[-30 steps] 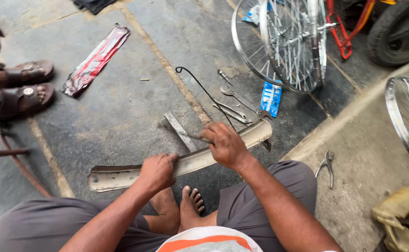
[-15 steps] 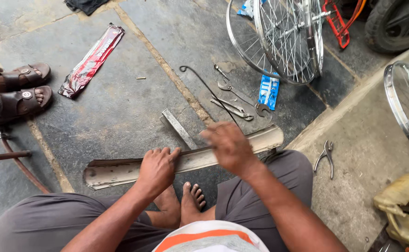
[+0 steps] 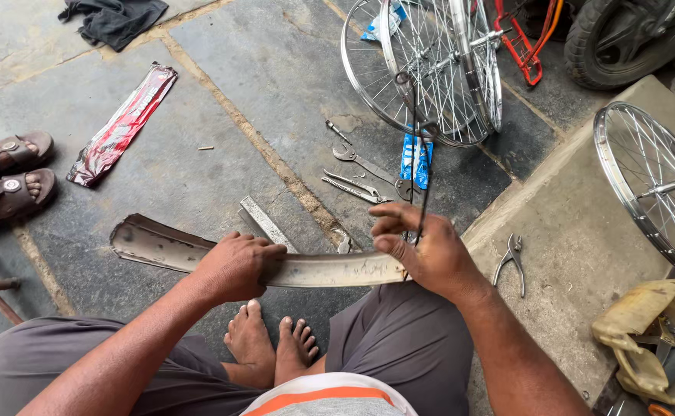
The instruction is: The person repairs a bicycle mudguard by hammering a metal band onto it and then using pliers to cut and bend a wire for attachment. The person works on the floor with various tools and bicycle parts nearby.
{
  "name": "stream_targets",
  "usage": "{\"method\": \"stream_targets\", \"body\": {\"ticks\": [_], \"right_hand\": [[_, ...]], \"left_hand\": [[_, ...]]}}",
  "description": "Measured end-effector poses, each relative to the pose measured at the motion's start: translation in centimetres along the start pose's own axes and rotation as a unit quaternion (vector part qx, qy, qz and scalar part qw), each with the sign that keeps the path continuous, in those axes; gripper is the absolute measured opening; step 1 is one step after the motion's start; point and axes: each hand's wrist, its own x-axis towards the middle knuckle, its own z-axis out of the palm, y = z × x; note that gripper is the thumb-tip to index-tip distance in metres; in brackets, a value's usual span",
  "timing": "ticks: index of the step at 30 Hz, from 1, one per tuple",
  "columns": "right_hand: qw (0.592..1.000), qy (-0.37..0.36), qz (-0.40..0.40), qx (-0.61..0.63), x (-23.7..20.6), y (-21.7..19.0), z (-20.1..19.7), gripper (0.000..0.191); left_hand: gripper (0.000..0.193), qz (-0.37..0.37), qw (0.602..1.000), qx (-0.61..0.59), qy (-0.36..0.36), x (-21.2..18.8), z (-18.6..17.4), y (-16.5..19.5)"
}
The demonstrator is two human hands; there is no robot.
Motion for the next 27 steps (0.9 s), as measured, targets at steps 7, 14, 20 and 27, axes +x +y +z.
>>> {"method": "stream_targets", "body": {"ticks": [7,14,20,27], "right_hand": [[0.879,-0.008,0.042,0.475,-0.5,5.0,-0.1,0.038],[0.904,0.006,0.064,0.423,1.2,8.3,1.6,0.026],[0.933,-0.039,0.059,0.354,1.9,6.9,2.8,0.027],[0.901,0.052,0.043,0.428,1.2,3.6,3.4,0.021]], "left_hand": [[0.088,0.012,0.992,-0.057,-0.109,2.5,0.8,0.6],[0.089,0.028,0.918,-0.381,0.103,4.5,-5.5,3.4],[0.058,0.200,0.658,-0.692,0.221,4.9,-12.0,5.4],[0.039,0.211,0.489,-0.835,0.137,6.3,-10.4,11.4]]}}
